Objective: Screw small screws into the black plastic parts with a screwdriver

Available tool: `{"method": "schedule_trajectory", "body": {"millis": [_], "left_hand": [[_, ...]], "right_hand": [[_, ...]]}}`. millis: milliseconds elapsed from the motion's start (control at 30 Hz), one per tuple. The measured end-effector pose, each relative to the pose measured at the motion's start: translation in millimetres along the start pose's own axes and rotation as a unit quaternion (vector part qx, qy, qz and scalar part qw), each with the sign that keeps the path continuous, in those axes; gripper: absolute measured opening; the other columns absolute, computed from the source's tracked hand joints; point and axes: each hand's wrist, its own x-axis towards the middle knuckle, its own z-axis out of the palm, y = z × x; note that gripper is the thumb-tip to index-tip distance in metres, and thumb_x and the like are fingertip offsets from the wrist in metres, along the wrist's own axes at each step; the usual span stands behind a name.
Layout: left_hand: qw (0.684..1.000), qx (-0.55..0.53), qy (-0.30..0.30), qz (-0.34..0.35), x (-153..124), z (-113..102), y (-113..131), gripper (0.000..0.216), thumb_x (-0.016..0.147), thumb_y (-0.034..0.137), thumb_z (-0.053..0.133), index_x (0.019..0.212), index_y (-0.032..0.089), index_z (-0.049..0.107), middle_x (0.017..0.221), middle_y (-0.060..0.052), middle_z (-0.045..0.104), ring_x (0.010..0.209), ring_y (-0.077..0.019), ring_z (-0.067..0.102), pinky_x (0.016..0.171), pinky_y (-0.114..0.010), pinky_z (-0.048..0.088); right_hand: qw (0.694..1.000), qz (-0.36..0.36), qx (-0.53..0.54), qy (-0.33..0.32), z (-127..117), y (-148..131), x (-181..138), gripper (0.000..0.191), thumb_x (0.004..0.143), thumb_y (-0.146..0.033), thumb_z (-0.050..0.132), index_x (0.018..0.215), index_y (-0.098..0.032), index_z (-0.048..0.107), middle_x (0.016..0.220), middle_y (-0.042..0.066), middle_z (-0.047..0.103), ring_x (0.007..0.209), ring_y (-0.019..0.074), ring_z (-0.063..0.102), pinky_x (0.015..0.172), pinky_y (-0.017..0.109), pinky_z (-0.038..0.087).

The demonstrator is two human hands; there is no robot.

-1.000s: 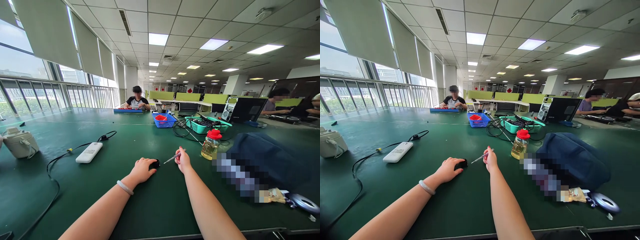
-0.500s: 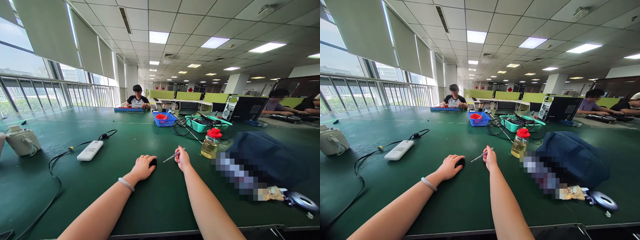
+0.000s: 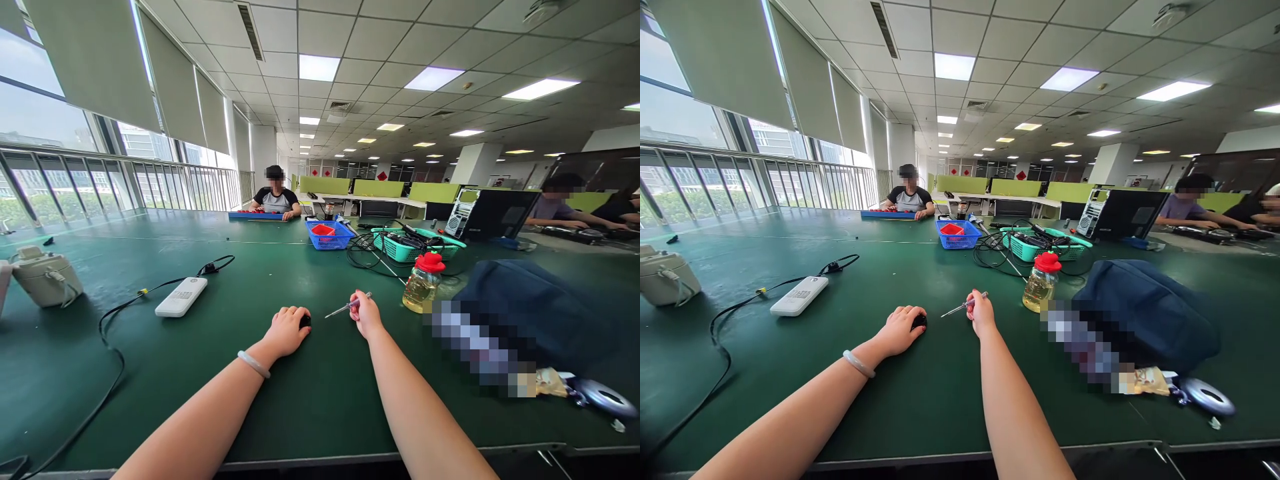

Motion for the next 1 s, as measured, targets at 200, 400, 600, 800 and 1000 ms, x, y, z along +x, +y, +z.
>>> {"method": "schedule_trajectory", "body": {"millis": [200, 400, 600, 800, 1000], "left_hand": [[0.999, 0.013, 0.000, -0.037, 0, 1, -5, 0.029, 0.090, 0.036, 0.051, 0.117, 0.028, 0.055, 0.122, -0.007, 0.059, 0.120, -0.0285, 0.047, 0.102, -0.047, 0.038], [0.999, 0.014, -0.003, -0.051, 0, 0, -7, 0.028, 0.091, 0.032, 0.051, 0.118, 0.026, 0.052, 0.129, -0.009, 0.056, 0.127, -0.0290, 0.046, 0.107, -0.051, 0.035], [0.999, 0.000, -0.032, 0.009, -19, -16, -39, 0.030, 0.089, 0.028, 0.049, 0.118, 0.024, 0.052, 0.134, -0.008, 0.054, 0.131, -0.0245, 0.044, 0.114, -0.046, 0.030], [0.998, 0.005, -0.060, -0.031, -58, -49, -118, 0.041, 0.085, 0.042, 0.048, 0.122, 0.025, 0.055, 0.136, -0.008, 0.056, 0.130, -0.0268, 0.046, 0.112, -0.043, 0.035], [0.989, 0.090, 0.012, -0.116, -94, -88, -206, 0.043, 0.078, 0.039, 0.053, 0.117, 0.023, 0.064, 0.130, -0.007, 0.062, 0.123, -0.0300, 0.053, 0.109, -0.043, 0.038]], "right_hand": [[1.000, 0.001, 0.006, -0.007, 0, -2, -2, 0.028, 0.075, -0.038, 0.063, 0.057, -0.021, 0.048, 0.038, -0.006, 0.043, 0.031, 0.0055, 0.029, 0.033, 0.019, 0.022], [1.000, 0.009, 0.020, -0.013, 1, -3, 0, 0.027, 0.074, -0.036, 0.064, 0.058, -0.020, 0.050, 0.039, -0.006, 0.044, 0.032, 0.0049, 0.031, 0.034, 0.020, 0.024], [0.999, 0.018, 0.037, -0.024, -3, -2, 4, 0.028, 0.076, -0.039, 0.066, 0.062, -0.020, 0.051, 0.042, -0.005, 0.046, 0.034, 0.0069, 0.035, 0.036, 0.022, 0.029], [0.998, 0.030, 0.049, -0.020, -4, -1, 7, 0.028, 0.074, -0.039, 0.067, 0.061, -0.020, 0.052, 0.042, -0.004, 0.048, 0.034, 0.0063, 0.036, 0.036, 0.022, 0.028], [0.998, 0.030, 0.047, -0.018, -3, -1, 6, 0.028, 0.074, -0.038, 0.069, 0.061, -0.020, 0.053, 0.042, -0.004, 0.047, 0.035, 0.0063, 0.036, 0.036, 0.021, 0.028]]}}
